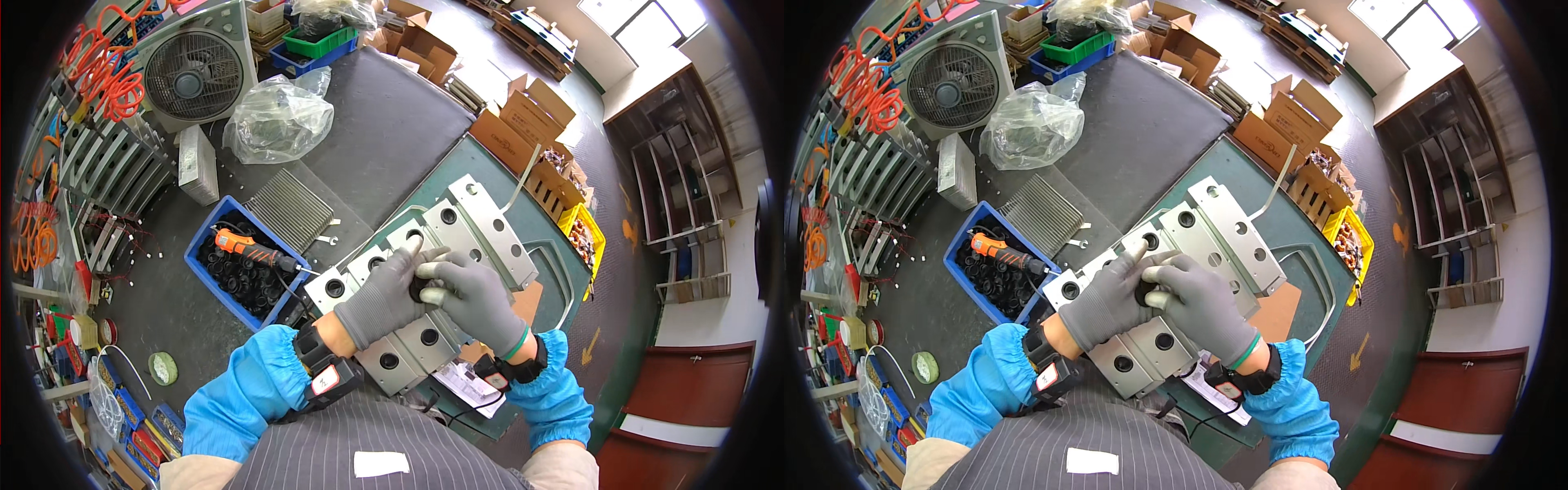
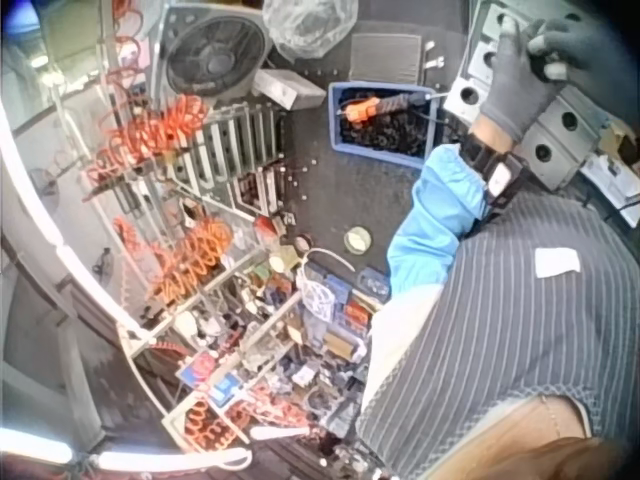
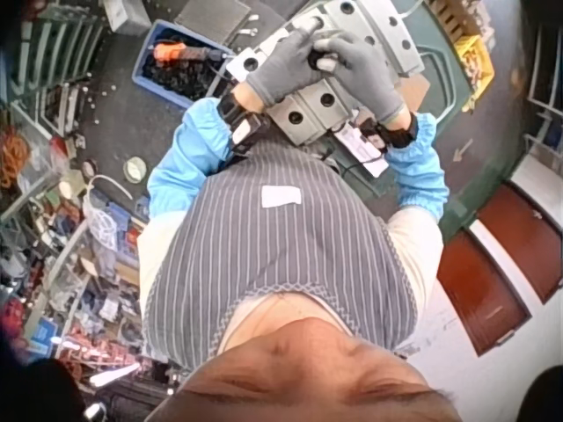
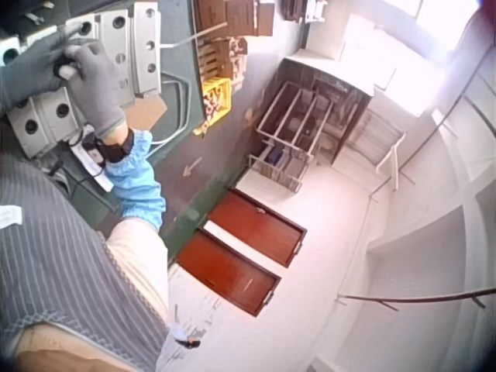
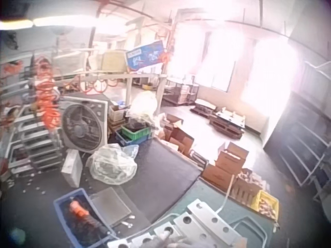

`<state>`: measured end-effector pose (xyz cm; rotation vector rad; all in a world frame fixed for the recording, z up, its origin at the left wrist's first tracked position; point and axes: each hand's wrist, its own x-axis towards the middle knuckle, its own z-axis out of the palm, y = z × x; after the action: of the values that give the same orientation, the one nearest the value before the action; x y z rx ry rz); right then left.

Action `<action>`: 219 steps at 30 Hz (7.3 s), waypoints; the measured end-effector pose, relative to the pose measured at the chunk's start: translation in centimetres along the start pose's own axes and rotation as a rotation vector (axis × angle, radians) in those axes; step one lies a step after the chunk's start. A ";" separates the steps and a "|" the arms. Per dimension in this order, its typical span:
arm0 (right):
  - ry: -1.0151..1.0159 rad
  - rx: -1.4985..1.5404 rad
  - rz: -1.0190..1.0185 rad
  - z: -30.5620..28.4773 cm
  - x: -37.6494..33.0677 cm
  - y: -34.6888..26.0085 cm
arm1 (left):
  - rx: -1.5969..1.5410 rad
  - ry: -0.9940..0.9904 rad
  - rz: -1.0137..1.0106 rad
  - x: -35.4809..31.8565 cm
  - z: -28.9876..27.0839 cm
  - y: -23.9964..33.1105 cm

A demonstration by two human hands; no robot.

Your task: Assembling metal component housings by inserting internal parts and wires.

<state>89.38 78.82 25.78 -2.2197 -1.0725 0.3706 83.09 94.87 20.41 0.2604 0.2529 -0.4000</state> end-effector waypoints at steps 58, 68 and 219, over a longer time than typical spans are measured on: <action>-0.433 -0.370 0.425 -2.9 0.0 5.8 | 0.362 0.395 0.062 -0.1 -1.2 0.8; -0.325 -0.105 0.255 -3.6 -1.6 6.8 | 0.157 0.298 0.019 0.4 -2.1 0.9; 0.360 0.697 0.349 -1.8 -7.8 1.9 | 1.126 0.063 -0.002 -2.7 1.6 -1.2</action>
<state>86.55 71.07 25.74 -1.7303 -0.2868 0.3962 80.49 94.25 22.50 1.3785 0.0634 -0.5055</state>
